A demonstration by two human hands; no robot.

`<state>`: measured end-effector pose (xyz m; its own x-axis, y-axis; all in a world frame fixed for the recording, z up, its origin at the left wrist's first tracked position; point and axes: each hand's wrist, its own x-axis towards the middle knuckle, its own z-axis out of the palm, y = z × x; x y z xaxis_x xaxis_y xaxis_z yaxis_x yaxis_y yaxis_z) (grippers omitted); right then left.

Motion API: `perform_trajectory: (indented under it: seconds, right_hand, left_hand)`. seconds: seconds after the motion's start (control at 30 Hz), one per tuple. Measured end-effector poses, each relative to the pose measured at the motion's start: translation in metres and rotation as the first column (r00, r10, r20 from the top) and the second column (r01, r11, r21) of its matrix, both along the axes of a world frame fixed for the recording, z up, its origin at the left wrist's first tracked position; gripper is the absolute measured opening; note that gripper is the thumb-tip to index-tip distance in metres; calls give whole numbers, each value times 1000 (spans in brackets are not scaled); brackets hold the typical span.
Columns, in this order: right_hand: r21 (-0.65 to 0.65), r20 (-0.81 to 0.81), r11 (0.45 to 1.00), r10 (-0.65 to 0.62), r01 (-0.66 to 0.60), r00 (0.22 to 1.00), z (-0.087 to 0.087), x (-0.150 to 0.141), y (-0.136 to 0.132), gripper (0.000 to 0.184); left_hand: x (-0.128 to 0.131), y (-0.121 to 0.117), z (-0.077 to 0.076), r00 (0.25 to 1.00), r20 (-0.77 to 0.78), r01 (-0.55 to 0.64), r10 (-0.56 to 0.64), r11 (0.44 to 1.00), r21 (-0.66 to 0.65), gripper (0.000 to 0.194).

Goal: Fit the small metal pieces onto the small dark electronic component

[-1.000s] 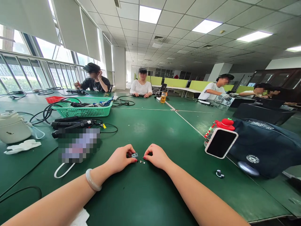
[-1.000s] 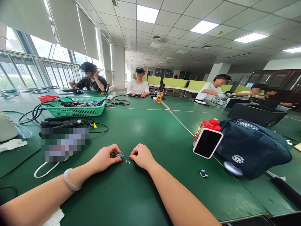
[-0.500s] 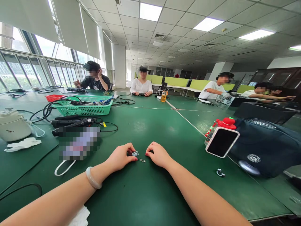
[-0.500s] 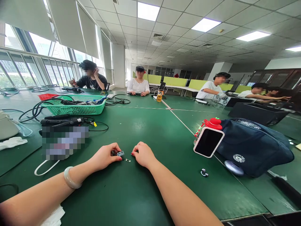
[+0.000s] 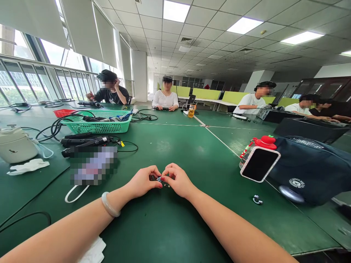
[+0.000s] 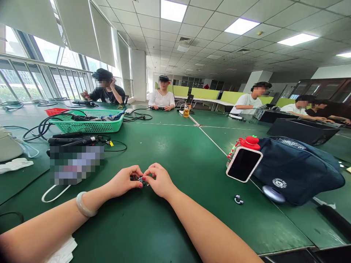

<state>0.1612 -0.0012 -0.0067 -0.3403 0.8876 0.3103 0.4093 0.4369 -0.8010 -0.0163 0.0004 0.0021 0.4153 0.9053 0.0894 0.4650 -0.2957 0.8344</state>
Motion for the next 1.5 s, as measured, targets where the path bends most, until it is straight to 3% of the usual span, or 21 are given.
perform_trajectory:
  seconds: [0.2, 0.33, 0.53, 0.8, 1.0, 1.2, 1.33, 1.5]
  right_hand:
    - [2, -11, 1000, 15, -15, 1000, 0, -2, -1, 4]
    - [21, 1, 999, -32, 32, 999, -1, 2, 3, 5]
    - [-55, 267, 996, -59, 76, 962, 3, 15, 4, 6]
    - [-31, 445, 999, -15, 32, 896, 2, 10, 0, 7]
    - [9, 444, 1000, -12, 9, 896, 1, 12, 2, 6]
    - [-15, 422, 997, 79, -80, 903, 2, 18, 2, 7]
    - [-18, 399, 1000, 19, -12, 917, 2, 20, 3, 14]
    - [25, 420, 998, -61, 56, 905, 3, 15, 0, 11]
  left_hand:
    - [0, -1, 1, 1000, 6, 29, -29, 999, 18, 22]
    - [1, -1, 3, 997, -70, -25, 31, 996, 88, 22]
    - [-2, 1, 3, 972, -184, -127, 149, 984, 123, 22]
    - [-1, 1, 3, 966, -209, -126, 150, 985, 121, 24]
    - [-1, 1, 3, 969, -200, -125, 147, 985, 118, 24]
    - [-1, 1, 2, 973, -181, -123, 143, 986, 116, 23]
    - [-1, 1, 1, 977, -174, -111, 127, 989, 96, 23]
    - [-3, 3, -2, 976, -175, -111, 126, 990, 92, 25]
